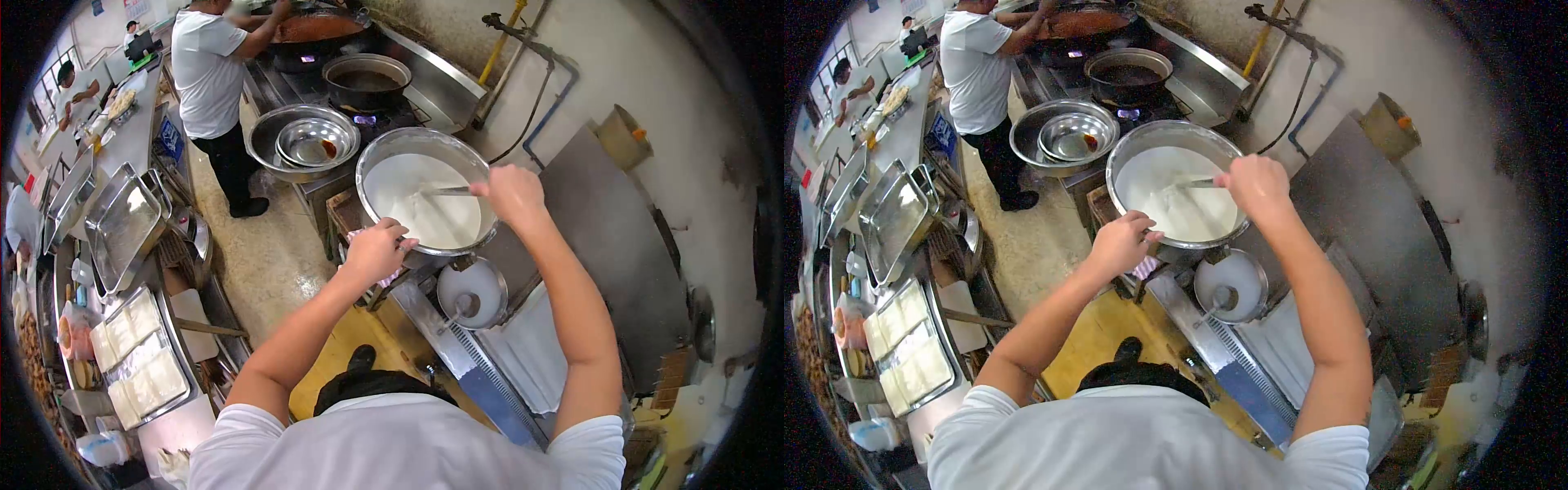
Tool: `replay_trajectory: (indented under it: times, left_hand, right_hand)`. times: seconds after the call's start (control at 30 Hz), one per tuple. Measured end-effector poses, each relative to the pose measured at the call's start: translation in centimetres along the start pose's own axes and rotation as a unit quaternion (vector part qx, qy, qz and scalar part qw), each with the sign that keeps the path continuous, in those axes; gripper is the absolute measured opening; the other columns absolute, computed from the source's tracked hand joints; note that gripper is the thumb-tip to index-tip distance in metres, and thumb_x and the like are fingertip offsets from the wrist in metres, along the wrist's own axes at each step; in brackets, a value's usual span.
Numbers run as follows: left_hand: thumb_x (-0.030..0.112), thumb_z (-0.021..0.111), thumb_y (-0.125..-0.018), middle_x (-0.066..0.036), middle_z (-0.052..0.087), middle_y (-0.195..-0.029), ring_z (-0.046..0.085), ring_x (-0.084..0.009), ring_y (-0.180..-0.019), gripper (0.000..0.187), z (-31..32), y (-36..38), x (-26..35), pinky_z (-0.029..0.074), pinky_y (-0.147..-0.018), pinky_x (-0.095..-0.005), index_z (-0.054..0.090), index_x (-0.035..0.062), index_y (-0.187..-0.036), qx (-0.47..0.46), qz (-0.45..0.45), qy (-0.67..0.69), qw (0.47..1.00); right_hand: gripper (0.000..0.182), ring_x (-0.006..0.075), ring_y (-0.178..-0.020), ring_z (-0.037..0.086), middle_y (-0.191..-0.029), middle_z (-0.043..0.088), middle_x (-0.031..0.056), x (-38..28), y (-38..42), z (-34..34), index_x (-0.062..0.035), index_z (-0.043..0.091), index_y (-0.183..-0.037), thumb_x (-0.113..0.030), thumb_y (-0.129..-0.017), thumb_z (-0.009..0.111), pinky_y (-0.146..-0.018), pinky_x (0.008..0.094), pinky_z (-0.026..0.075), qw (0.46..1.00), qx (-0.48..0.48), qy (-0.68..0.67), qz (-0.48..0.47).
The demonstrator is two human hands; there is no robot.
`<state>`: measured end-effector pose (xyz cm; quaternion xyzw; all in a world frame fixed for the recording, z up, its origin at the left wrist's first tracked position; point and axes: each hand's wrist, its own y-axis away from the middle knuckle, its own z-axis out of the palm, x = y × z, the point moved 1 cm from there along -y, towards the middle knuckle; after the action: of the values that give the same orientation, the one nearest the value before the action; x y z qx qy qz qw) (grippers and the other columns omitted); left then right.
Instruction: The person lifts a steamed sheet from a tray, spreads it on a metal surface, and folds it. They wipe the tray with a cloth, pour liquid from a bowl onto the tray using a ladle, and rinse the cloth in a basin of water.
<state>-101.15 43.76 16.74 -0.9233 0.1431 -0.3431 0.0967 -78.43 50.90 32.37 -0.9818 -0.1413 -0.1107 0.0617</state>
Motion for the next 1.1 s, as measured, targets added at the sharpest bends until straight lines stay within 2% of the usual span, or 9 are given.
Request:
replay_trajectory:
  times: [0.1,0.23,0.33,0.57,0.67,0.77,0.8,0.87,1.1]
  left_hand:
    - [0.035,0.069,-0.094,-0.01,0.07,-0.112,0.071,-0.0334,-0.095,0.028,0.4,0.1,0.2,0.058,-0.083,-0.0438,0.076,0.0108,-0.107,-0.001,-0.012,0.02,1.0]
    - [0.033,0.07,-0.094,-0.008,0.07,-0.113,0.071,-0.0331,-0.092,0.025,1.1,0.5,0.0,0.057,-0.08,-0.0443,0.077,0.0109,-0.106,0.028,-0.002,0.053,0.998]
    - [0.03,0.071,-0.094,-0.009,0.069,-0.113,0.071,-0.0328,-0.092,0.024,1.2,0.5,0.0,0.057,-0.08,-0.0442,0.077,0.0101,-0.106,0.044,0.0,0.064,0.997]
    - [0.031,0.071,-0.094,-0.008,0.067,-0.117,0.071,-0.0313,-0.093,0.026,1.8,0.7,-0.3,0.056,-0.081,-0.0425,0.076,0.0106,-0.11,0.052,-0.004,0.077,0.996]
    - [0.031,0.07,-0.095,-0.008,0.067,-0.119,0.071,-0.0302,-0.093,0.026,2.1,0.7,0.0,0.056,-0.082,-0.0417,0.075,0.0113,-0.111,0.044,-0.029,0.073,0.996]
    - [0.032,0.069,-0.095,-0.007,0.067,-0.118,0.071,-0.0297,-0.095,0.026,2.0,0.8,0.1,0.056,-0.083,-0.0415,0.076,0.0115,-0.11,0.053,-0.027,0.069,0.996]
    - [0.032,0.069,-0.095,-0.007,0.067,-0.119,0.071,-0.0299,-0.095,0.026,2.0,0.9,0.2,0.056,-0.083,-0.0415,0.076,0.0115,-0.11,0.054,-0.028,0.067,0.996]
    - [0.033,0.069,-0.096,-0.007,0.067,-0.119,0.07,-0.0303,-0.097,0.027,2.0,0.9,0.4,0.056,-0.084,-0.0416,0.075,0.0116,-0.11,0.055,-0.029,0.059,0.996]
    - [0.041,0.068,-0.095,-0.009,0.067,-0.119,0.07,-0.0353,-0.096,0.034,1.5,1.3,0.7,0.056,-0.085,-0.0457,0.076,0.0113,-0.111,0.054,-0.026,0.043,0.997]
  right_hand:
    - [0.02,0.0325,-0.079,0.076,-0.086,0.075,0.0171,-1.0,2.2,2.2,-0.0054,0.078,-0.086,-0.024,-0.087,0.072,-0.072,0.0435,0.061,0.99,-0.038,0.08,-0.106]
    - [0.013,0.0309,-0.081,0.076,-0.086,0.076,0.0167,-1.7,4.8,2.4,-0.0066,0.079,-0.085,-0.01,-0.082,0.067,-0.072,0.0413,0.062,0.983,-0.12,0.09,-0.106]
    - [0.014,0.0312,-0.077,0.075,-0.079,0.074,0.0148,-1.6,6.2,-0.2,-0.0073,0.077,-0.079,-0.018,-0.085,0.07,-0.068,0.0427,0.06,0.976,-0.13,0.114,-0.13]
    - [0.017,0.0359,-0.086,0.073,-0.087,0.074,0.0187,-0.7,6.9,-7.4,-0.005,0.078,-0.086,-0.021,-0.088,0.071,-0.079,0.0469,0.058,0.96,-0.244,0.091,-0.1]
    - [0.017,0.0363,-0.09,0.075,-0.094,0.075,0.021,-0.9,7.2,-6.7,-0.0022,0.077,-0.093,-0.008,-0.083,0.064,-0.08,0.0455,0.061,0.96,-0.251,0.055,-0.11]
    - [0.02,0.0387,-0.086,0.072,-0.088,0.073,0.0211,-1.5,8.6,-1.3,-0.0034,0.076,-0.095,-0.021,-0.09,0.07,-0.08,0.0495,0.058,0.973,-0.201,-0.004,-0.109]
    - [0.02,0.0405,-0.085,0.072,-0.091,0.072,0.0229,-2.0,9.2,0.1,-0.0033,0.073,-0.104,-0.016,-0.089,0.068,-0.078,0.0498,0.059,0.976,-0.17,-0.019,-0.133]
    - [0.019,0.037,-0.083,0.075,-0.091,0.072,0.0221,-3.2,10.3,3.0,0.0003,0.07,-0.101,-0.007,-0.084,0.065,-0.073,0.0451,0.062,0.988,-0.069,-0.022,-0.136]
    - [0.029,0.0326,-0.083,0.076,-0.094,0.073,0.0205,0.0,9.2,8.3,0.0013,0.068,-0.111,-0.011,-0.085,0.067,-0.071,0.0432,0.063,0.995,-0.056,0.066,-0.056]
